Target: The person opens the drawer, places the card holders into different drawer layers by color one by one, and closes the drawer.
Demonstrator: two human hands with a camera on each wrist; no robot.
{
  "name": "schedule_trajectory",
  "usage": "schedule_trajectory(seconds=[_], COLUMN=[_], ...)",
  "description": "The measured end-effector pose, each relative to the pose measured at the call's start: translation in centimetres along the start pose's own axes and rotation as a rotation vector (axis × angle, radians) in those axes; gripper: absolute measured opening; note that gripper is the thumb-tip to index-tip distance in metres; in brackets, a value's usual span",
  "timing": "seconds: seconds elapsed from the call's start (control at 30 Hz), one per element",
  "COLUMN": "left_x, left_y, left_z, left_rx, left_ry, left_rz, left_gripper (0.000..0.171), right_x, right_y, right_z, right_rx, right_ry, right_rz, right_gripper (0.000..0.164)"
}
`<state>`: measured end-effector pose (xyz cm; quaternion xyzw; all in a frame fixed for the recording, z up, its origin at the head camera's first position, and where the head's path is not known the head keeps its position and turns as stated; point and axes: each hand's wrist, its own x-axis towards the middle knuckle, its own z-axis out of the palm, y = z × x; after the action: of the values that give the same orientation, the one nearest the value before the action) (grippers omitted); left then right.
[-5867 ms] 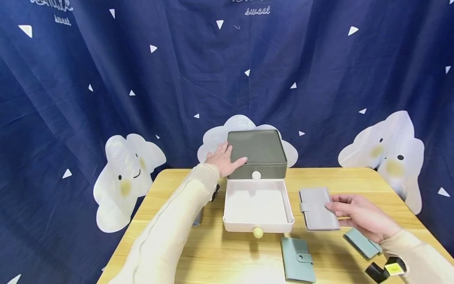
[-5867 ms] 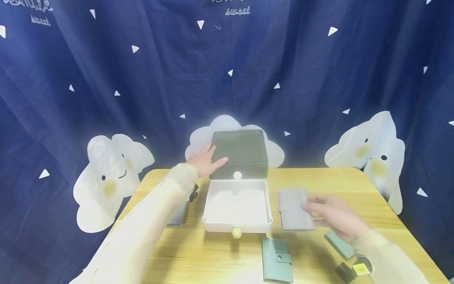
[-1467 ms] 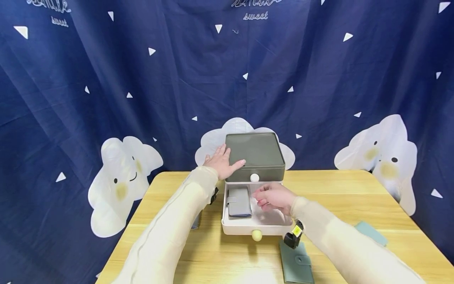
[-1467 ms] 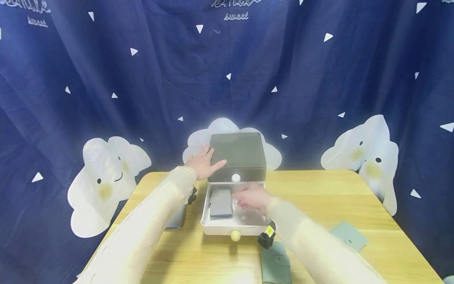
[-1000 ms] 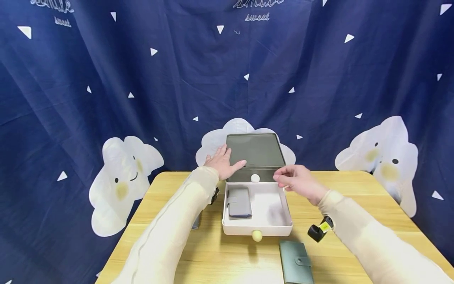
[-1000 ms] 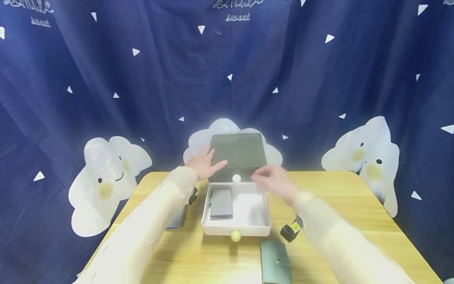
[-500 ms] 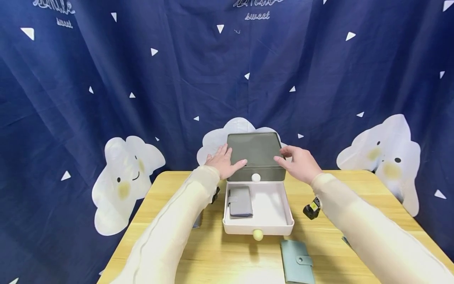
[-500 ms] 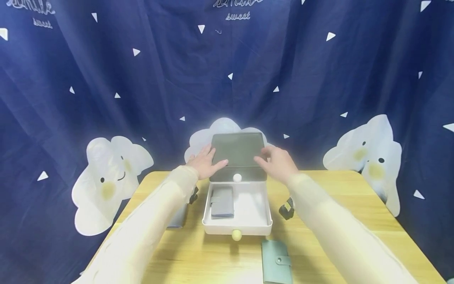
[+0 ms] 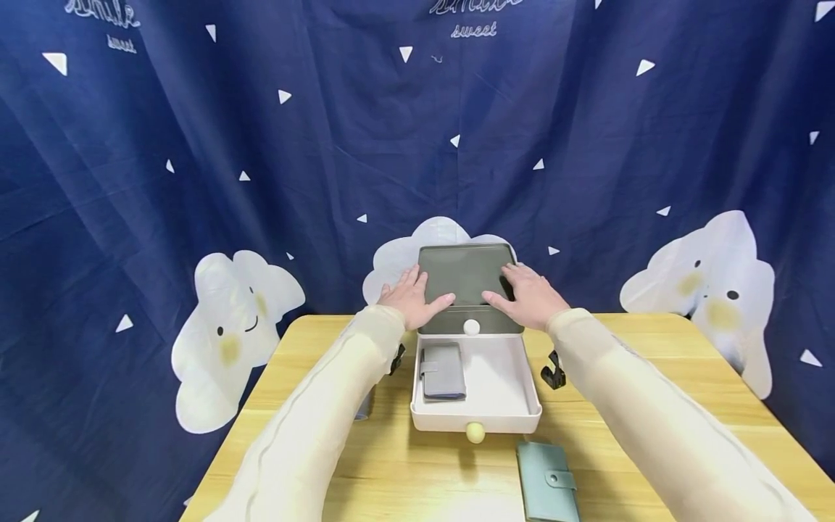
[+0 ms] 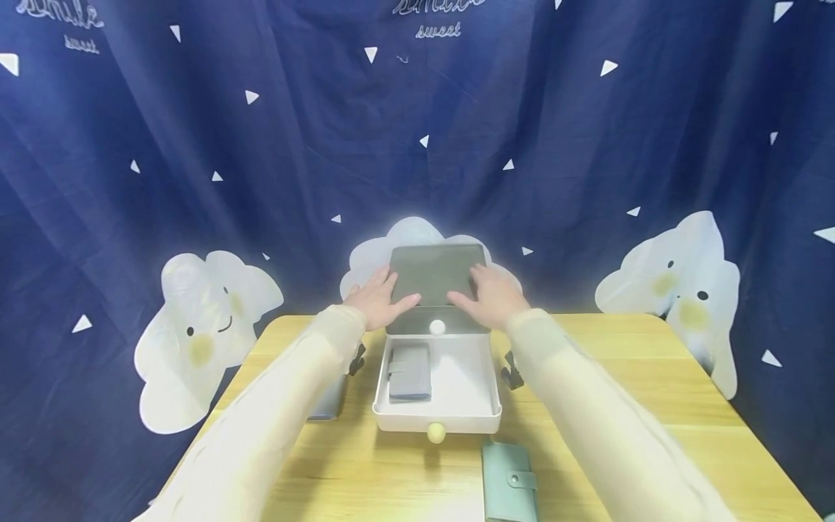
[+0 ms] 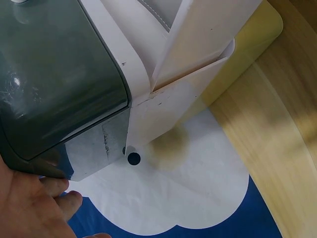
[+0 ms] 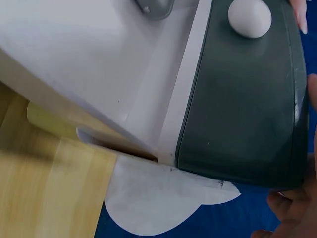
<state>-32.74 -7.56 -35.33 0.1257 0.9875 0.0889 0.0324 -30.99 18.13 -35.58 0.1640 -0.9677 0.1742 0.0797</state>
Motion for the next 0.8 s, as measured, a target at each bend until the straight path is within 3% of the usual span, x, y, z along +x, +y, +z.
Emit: schedule_trajectory(seconds=[0.4, 0.8], left_x=[-0.31, 0.04], left_y=[0.11, 0.09], left_z=[-0.17, 0.05], left_rx=[-0.004, 0.013], left_ry=[-0.002, 0.015], left_rz=[0.001, 0.001], left_gripper=[0.100, 0.103], right_x=[0.61, 0.18], right_y=[0.37, -0.43], right_z=[0.69, -0.05], right_rx=[-0.081, -0.121], right_ry=[-0.116, -0.148], right_rz=[0.075, 0.102], right_gripper=[0.111, 0.103])
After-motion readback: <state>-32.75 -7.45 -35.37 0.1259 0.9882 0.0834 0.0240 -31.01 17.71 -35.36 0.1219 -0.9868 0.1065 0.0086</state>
